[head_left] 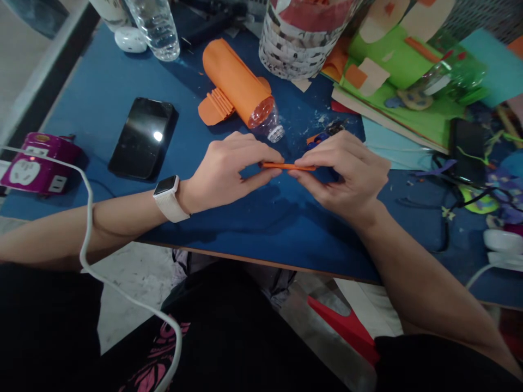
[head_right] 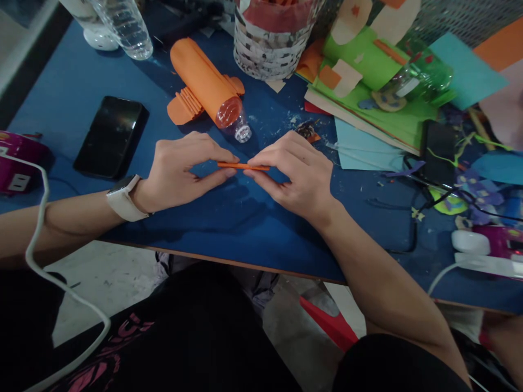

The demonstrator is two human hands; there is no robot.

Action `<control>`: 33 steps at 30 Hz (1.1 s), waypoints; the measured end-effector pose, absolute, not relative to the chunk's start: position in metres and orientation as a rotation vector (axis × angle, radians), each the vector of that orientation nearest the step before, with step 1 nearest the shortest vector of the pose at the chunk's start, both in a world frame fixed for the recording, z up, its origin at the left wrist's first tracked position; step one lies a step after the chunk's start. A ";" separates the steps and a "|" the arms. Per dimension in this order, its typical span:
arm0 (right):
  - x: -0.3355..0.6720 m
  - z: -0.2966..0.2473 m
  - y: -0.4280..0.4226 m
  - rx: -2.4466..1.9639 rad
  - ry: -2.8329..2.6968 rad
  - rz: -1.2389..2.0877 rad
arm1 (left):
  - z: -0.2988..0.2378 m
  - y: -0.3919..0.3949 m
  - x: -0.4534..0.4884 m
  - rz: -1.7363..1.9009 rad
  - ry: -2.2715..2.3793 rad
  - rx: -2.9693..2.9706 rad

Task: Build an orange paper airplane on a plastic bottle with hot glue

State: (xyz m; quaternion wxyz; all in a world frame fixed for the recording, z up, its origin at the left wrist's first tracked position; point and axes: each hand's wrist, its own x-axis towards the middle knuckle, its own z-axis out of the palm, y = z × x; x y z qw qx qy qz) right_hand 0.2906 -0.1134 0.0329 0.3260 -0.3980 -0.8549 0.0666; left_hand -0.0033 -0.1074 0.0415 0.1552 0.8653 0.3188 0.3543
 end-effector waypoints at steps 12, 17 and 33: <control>0.275 0.036 -0.112 -0.591 -2.040 0.115 | 0.042 -0.111 -0.002 1.023 0.927 2.490; 0.275 0.036 -0.113 -0.720 -2.085 0.214 | 0.043 -0.111 -0.002 1.015 0.919 2.488; 0.279 0.025 -0.107 -0.770 -2.109 0.115 | 0.038 -0.103 -0.001 1.193 0.705 2.481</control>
